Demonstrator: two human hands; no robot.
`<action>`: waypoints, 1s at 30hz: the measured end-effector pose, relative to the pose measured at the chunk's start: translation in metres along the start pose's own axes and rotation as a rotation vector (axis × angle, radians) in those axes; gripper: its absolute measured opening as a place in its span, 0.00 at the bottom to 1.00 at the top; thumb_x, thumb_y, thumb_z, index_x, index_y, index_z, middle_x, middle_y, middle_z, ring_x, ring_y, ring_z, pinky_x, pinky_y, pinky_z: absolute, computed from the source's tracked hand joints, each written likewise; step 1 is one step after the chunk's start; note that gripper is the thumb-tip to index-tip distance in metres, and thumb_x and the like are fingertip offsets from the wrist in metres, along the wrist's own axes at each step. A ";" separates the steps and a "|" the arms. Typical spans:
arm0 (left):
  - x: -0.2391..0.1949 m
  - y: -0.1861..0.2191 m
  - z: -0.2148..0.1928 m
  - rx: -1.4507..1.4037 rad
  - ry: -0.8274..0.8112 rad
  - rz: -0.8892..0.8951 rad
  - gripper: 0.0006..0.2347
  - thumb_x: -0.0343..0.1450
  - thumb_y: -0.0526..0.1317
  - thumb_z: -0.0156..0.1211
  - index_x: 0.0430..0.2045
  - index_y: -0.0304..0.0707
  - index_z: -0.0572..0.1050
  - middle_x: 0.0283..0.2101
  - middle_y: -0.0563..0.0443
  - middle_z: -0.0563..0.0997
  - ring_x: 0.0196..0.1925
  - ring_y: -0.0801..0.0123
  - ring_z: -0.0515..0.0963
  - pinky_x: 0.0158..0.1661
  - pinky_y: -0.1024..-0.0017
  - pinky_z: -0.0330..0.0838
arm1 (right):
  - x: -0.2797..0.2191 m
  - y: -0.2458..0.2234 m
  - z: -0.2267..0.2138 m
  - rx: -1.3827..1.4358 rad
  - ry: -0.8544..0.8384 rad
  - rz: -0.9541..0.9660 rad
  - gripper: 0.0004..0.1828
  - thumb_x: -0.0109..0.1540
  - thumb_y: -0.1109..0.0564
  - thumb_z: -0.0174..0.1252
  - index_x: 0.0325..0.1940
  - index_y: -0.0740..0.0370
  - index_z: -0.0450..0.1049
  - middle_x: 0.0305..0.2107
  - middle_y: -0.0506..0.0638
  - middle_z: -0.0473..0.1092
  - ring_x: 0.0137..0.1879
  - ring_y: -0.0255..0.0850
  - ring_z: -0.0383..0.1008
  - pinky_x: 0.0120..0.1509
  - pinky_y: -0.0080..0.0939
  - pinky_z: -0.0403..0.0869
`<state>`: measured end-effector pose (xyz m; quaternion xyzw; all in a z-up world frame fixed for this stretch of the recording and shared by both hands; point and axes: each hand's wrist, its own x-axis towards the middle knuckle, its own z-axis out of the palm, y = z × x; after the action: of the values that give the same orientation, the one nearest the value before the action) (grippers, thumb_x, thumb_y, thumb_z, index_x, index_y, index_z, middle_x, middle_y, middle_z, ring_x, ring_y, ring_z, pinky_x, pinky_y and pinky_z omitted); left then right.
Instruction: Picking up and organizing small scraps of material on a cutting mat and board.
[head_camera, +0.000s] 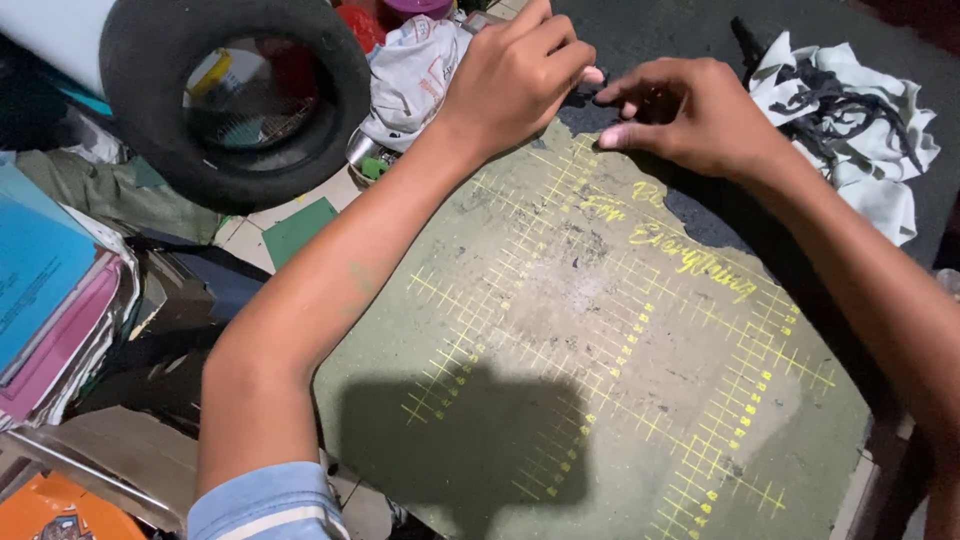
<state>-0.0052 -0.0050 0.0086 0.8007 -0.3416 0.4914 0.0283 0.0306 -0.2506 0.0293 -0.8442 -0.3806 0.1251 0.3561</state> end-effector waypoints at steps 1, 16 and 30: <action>0.000 0.000 0.000 0.008 -0.001 0.008 0.12 0.78 0.41 0.66 0.25 0.42 0.72 0.28 0.55 0.71 0.33 0.66 0.71 0.20 0.69 0.60 | -0.001 0.001 0.003 -0.057 0.058 -0.088 0.17 0.62 0.51 0.72 0.53 0.58 0.81 0.37 0.48 0.73 0.38 0.33 0.67 0.41 0.34 0.62; -0.006 0.000 0.016 0.053 -0.059 0.053 0.13 0.77 0.44 0.67 0.26 0.44 0.70 0.31 0.53 0.70 0.33 0.63 0.71 0.23 0.68 0.64 | -0.004 0.015 0.033 -0.705 0.256 -0.135 0.07 0.68 0.57 0.64 0.39 0.58 0.73 0.32 0.53 0.74 0.32 0.57 0.74 0.26 0.55 0.64; 0.000 -0.001 0.007 0.013 0.097 0.056 0.10 0.75 0.35 0.66 0.26 0.41 0.71 0.28 0.54 0.72 0.34 0.67 0.71 0.24 0.73 0.65 | -0.003 0.009 0.024 -0.339 0.297 -0.052 0.08 0.71 0.52 0.68 0.42 0.56 0.80 0.28 0.46 0.75 0.31 0.37 0.68 0.36 0.41 0.61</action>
<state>0.0005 -0.0072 0.0052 0.7663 -0.3587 0.5324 0.0260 0.0224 -0.2448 0.0061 -0.8911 -0.3611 -0.0757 0.2643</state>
